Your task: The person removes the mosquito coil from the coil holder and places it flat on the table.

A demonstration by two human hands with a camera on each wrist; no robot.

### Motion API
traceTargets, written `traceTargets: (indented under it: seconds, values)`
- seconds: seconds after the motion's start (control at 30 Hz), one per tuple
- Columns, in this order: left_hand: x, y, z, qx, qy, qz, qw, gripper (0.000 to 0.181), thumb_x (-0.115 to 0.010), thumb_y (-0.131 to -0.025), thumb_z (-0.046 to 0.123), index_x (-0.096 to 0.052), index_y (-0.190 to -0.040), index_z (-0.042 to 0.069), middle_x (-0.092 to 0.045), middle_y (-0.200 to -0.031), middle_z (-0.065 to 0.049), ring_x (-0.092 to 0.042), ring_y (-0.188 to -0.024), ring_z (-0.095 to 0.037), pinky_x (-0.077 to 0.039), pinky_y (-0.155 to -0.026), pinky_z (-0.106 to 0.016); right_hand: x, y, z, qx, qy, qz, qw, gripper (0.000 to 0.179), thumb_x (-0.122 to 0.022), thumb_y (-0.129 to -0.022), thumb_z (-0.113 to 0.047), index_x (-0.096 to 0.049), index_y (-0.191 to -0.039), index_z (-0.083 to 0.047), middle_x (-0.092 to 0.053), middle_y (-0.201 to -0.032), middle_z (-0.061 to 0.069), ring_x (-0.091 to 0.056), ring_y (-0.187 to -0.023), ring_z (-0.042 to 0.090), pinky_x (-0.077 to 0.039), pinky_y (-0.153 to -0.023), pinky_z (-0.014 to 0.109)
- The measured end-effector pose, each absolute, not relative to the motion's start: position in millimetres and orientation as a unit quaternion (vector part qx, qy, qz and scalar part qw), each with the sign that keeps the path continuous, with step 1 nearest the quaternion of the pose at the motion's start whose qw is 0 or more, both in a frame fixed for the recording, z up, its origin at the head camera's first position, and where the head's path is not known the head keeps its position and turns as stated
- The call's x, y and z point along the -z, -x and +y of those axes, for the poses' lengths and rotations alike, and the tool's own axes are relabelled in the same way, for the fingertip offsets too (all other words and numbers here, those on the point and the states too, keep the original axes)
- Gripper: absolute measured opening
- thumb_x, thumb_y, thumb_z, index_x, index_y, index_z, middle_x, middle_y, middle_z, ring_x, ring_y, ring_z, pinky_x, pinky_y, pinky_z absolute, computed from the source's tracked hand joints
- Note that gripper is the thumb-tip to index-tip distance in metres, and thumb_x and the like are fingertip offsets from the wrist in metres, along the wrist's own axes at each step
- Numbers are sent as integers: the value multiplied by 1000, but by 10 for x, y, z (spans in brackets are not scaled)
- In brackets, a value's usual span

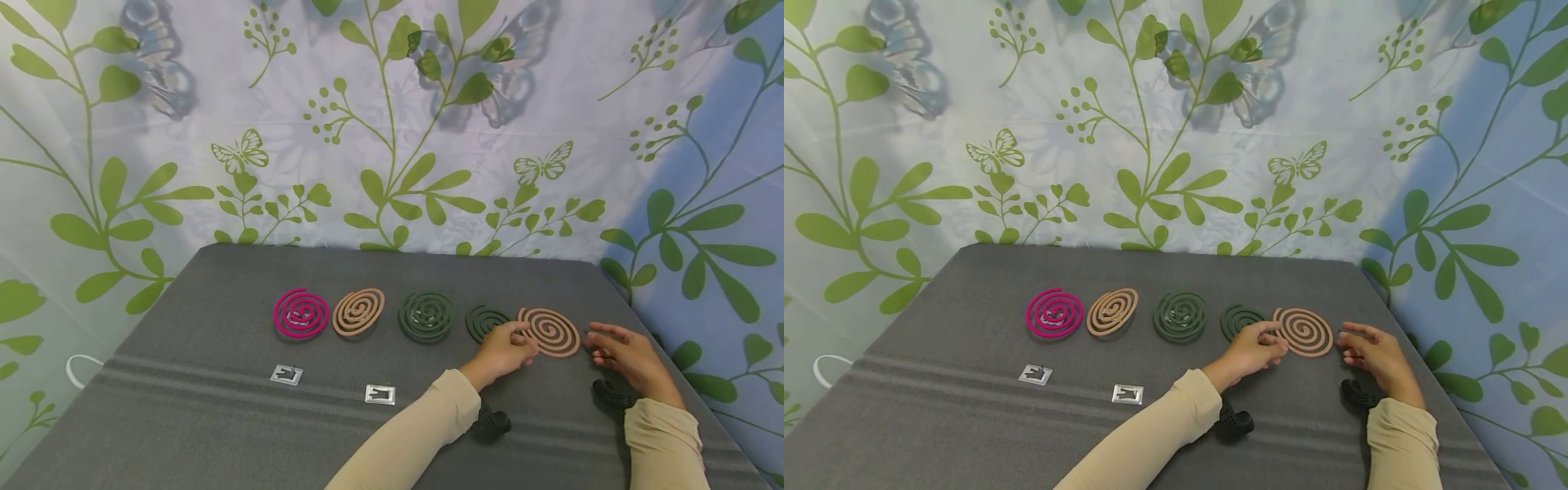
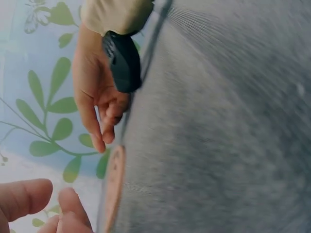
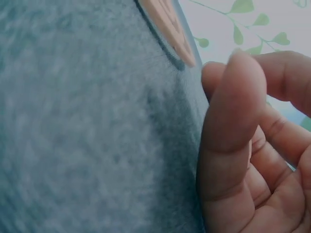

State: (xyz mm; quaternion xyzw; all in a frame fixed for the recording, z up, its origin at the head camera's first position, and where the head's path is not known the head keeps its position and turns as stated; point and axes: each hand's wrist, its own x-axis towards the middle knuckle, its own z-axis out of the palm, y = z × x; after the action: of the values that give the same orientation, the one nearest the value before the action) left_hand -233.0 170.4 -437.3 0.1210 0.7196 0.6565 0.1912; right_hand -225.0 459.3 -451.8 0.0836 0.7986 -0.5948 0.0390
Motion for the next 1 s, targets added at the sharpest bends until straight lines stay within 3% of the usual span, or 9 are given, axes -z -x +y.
traceTargets:
  seconds: [0.2, 0.43, 0.67, 0.87, 1.0]
  values:
    - [4298, 2315, 1642, -655, -145, 719, 181, 42, -73, -104, 8, -67, -146, 12, -78, -106, 6, -72, -88, -8, -57, -79, -25, 4488, 2272, 4559, 608, -69, 791, 21, 38, -61, -111, -11, -68, -100, -46, -71, -89, -14, -66, -73, 6, -59, -67, 23]
    - [4195, 2310, 1529, -659, -168, 710, 183, 40, -72, -106, 10, -68, -145, 12, -78, -110, 5, -70, -96, -4, -56, -84, -25, 4434, 2288, 4476, 615, -45, 787, 4, 44, -62, -111, -8, -70, -98, -50, -72, -90, -13, -67, -75, 7, -60, -69, 22]
    - [4081, 2304, 1443, -664, -197, 698, 184, 37, -72, -105, 8, -70, -142, 11, -77, -113, 3, -67, -106, 0, -54, -84, -20, 4380, 2309, 4357, 574, -5, 818, -11, 31, -65, -110, -11, -67, -113, -42, -75, -95, -16, -72, -83, 5, -61, -73, 23]
    - [3935, 2304, 1302, -633, -260, 703, 197, 42, -69, -108, 13, -64, -150, 10, -74, -134, -8, -66, -108, 1, -54, -88, -19, 4279, 2332, 4252, 542, 39, 839, -30, 32, -64, -111, -12, -64, -123, -42, -74, -101, -21, -73, -91, 1, -61, -77, 21]
    - [3820, 2301, 1171, -603, -296, 715, 195, 45, -69, -109, 16, -61, -153, 10, -72, -139, -8, -66, -115, -2, -54, -91, -20, 4209, 2348, 4160, 516, 54, 854, -46, 30, -65, -111, -15, -64, -128, -40, -73, -102, -22, -73, -93, 0, -60, -79, 20]
